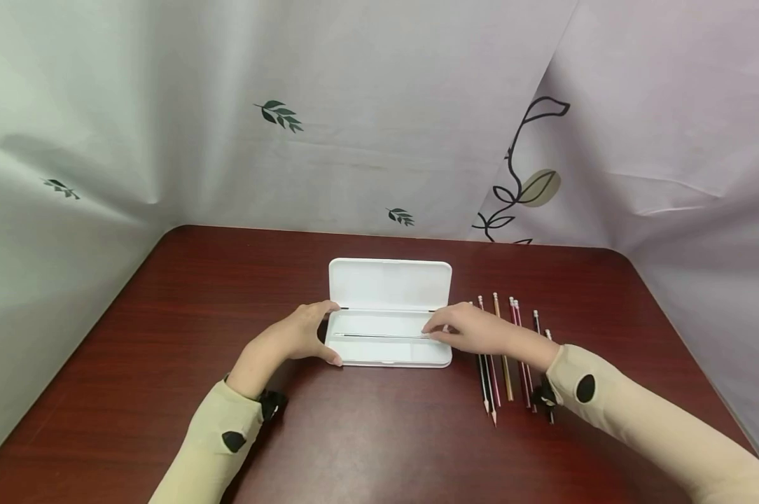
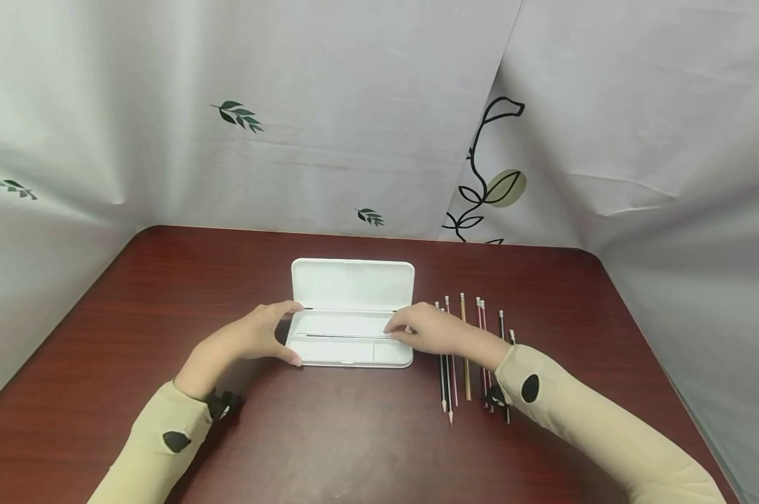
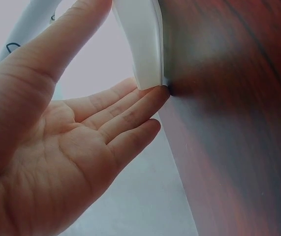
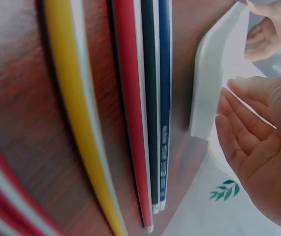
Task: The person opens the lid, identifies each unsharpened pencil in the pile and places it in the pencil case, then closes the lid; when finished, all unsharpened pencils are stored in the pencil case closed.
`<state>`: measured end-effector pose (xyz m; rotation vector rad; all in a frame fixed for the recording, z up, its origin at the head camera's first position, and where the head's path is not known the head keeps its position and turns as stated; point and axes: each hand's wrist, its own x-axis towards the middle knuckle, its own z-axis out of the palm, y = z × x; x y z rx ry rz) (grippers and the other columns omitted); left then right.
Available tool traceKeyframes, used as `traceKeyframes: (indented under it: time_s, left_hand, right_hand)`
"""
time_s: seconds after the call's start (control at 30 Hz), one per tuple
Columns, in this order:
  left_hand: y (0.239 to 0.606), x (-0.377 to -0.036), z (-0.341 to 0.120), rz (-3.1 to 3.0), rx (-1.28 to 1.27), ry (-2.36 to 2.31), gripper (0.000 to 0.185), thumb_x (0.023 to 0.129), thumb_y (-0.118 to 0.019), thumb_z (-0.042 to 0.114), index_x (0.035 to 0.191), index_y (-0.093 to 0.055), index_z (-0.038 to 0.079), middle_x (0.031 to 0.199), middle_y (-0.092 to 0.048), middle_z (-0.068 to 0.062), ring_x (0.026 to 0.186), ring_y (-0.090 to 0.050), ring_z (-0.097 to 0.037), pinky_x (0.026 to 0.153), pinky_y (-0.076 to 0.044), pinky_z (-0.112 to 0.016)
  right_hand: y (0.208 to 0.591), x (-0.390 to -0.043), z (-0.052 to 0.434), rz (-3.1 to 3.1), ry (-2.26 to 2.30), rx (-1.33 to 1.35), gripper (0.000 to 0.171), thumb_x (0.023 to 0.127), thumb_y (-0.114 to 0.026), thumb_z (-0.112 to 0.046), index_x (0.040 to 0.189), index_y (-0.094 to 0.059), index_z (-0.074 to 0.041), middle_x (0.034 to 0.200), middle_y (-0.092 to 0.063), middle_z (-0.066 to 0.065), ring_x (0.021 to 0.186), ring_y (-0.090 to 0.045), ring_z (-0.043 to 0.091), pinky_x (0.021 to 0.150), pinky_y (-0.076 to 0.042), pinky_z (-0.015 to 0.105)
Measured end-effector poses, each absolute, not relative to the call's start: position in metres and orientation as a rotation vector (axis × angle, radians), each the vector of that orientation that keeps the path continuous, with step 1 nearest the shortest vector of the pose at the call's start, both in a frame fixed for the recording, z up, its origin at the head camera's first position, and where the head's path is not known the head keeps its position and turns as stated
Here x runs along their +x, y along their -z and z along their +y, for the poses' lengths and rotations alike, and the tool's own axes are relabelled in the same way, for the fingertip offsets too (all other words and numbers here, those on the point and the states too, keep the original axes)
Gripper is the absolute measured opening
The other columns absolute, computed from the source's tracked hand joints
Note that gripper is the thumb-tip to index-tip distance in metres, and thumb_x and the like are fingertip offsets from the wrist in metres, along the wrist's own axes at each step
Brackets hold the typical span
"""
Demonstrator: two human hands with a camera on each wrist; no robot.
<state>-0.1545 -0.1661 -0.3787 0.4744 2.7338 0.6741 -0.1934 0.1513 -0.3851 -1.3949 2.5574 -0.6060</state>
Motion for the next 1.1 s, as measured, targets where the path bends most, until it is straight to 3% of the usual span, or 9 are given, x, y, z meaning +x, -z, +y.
traceKeyframes:
  time_s: [0.3,0.8,1.1]
  left_hand:
    - [0.378,-0.156,-0.165,2.73,0.478,-0.683,0.088,0.059,-0.088,0.032,0.127,-0.046,-0.004,0.124,-0.055,-0.02,0.115,-0.051,-0.032,0.095,-0.042,-0.046]
    - [0.379,-0.155,-0.166,2.721,0.475,-0.676,0.088,0.059,-0.088,0.032,0.127,-0.045,-0.004,0.124,-0.055,-0.021,0.115,-0.051,-0.032,0.095,-0.042,-0.046]
    - [0.379,-0.154,-0.166,2.729,0.474,-0.686,0.088,0.059,-0.089,0.031,0.127,-0.046,-0.003,0.124,-0.055,-0.021,0.115,-0.051,-0.032,0.096,-0.041,-0.046]
  right_hand:
    - [0.38,-0.178,0.179,2.671,0.929,-1.227,0.025,0.079,-0.074,-0.007,0.104,-0.069,-0.008,0.088,-0.07,-0.002,0.078,-0.064,0.007,0.065,-0.051,0.025]
    - [0.39,-0.165,0.218,2.872,0.968,-0.614,0.018,0.075,-0.077,-0.013,0.089,-0.069,-0.005,0.07,-0.064,-0.005,0.061,-0.057,0.005,0.053,-0.044,0.021]
    - [0.392,-0.164,0.22,2.939,0.875,-0.547,0.009,0.076,-0.073,-0.01,0.078,-0.065,-0.006,0.063,-0.059,-0.005,0.055,-0.054,0.006,0.051,-0.044,0.021]
